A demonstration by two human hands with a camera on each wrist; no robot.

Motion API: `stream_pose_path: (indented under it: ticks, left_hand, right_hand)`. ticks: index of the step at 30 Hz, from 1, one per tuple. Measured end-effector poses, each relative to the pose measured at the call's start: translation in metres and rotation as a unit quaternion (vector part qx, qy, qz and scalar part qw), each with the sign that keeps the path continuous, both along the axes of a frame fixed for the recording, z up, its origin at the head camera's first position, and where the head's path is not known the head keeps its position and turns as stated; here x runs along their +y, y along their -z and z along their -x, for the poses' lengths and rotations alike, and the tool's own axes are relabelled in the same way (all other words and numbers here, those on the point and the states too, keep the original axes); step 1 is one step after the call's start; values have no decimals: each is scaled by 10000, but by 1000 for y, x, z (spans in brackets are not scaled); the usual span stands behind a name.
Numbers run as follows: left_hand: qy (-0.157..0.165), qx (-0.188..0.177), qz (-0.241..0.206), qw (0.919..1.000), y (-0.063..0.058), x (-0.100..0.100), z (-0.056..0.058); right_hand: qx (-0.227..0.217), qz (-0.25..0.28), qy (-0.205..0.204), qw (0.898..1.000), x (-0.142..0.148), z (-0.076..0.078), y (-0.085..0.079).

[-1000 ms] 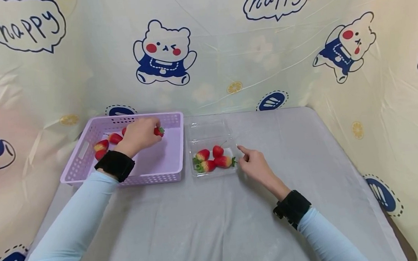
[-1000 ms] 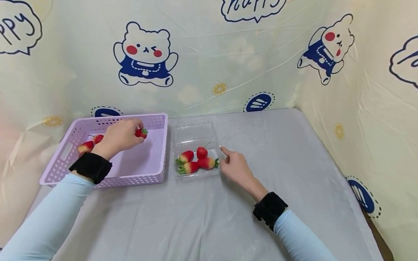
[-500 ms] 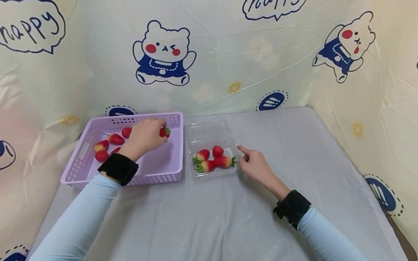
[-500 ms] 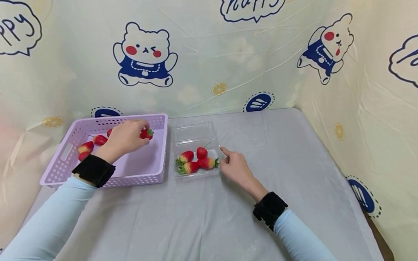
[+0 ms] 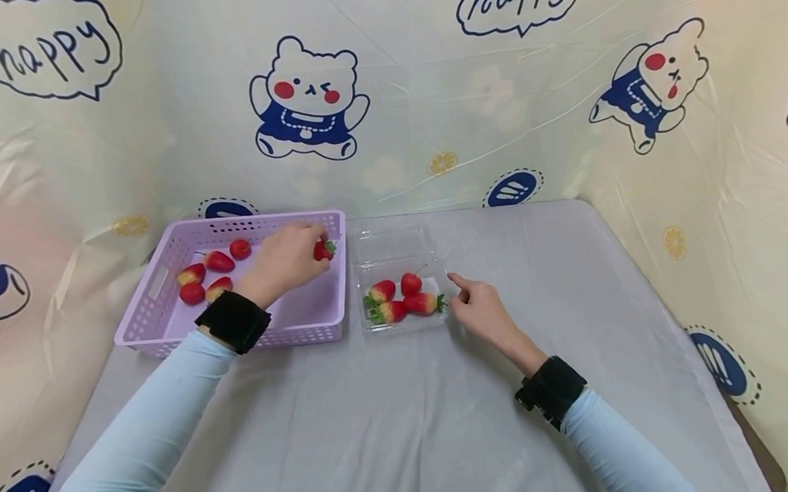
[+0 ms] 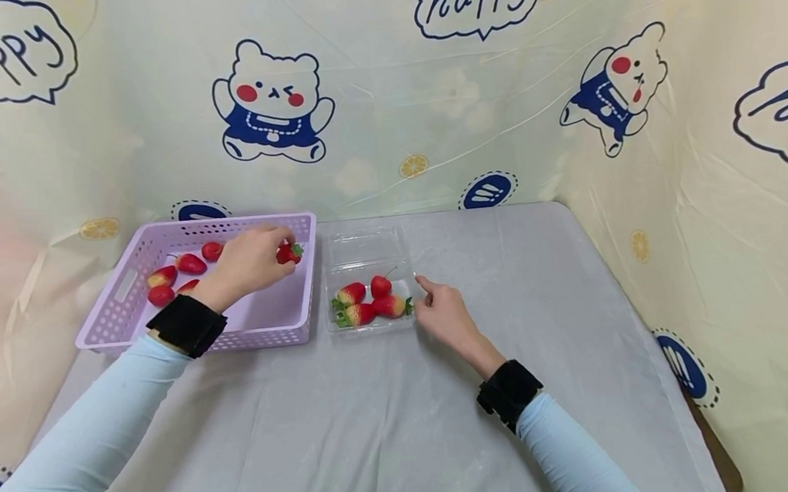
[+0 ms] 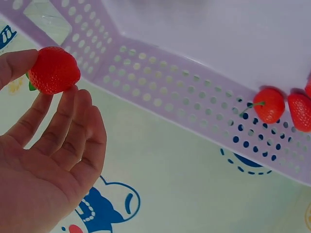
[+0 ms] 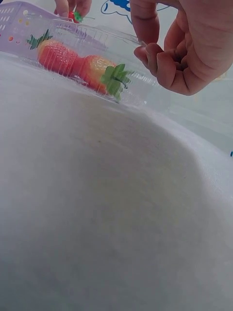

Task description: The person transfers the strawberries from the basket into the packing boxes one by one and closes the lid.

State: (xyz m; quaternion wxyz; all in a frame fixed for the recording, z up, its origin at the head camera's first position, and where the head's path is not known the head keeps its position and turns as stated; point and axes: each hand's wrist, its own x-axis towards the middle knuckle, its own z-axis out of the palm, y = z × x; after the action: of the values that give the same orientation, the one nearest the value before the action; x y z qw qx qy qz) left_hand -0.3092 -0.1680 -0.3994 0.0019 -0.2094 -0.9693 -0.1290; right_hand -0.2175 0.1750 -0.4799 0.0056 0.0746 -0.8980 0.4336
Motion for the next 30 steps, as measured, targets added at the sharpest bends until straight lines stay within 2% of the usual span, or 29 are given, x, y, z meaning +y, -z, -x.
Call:
stream_pose_path:
  ticks: [13, 21, 30]
  left_hand:
    - [289, 183, -187, 9992, -4, 24, -14]
    - [511, 253, -199, 9982, 1, 38, -18]
    - [781, 181, -280, 9964, 10, 50, -30]
  right_hand:
    - [-34, 67, -89, 9999, 1, 0, -1]
    - [-12, 63, -37, 10000, 1, 0, 0]
    - [-61, 80, -89, 9999, 1, -1, 0]
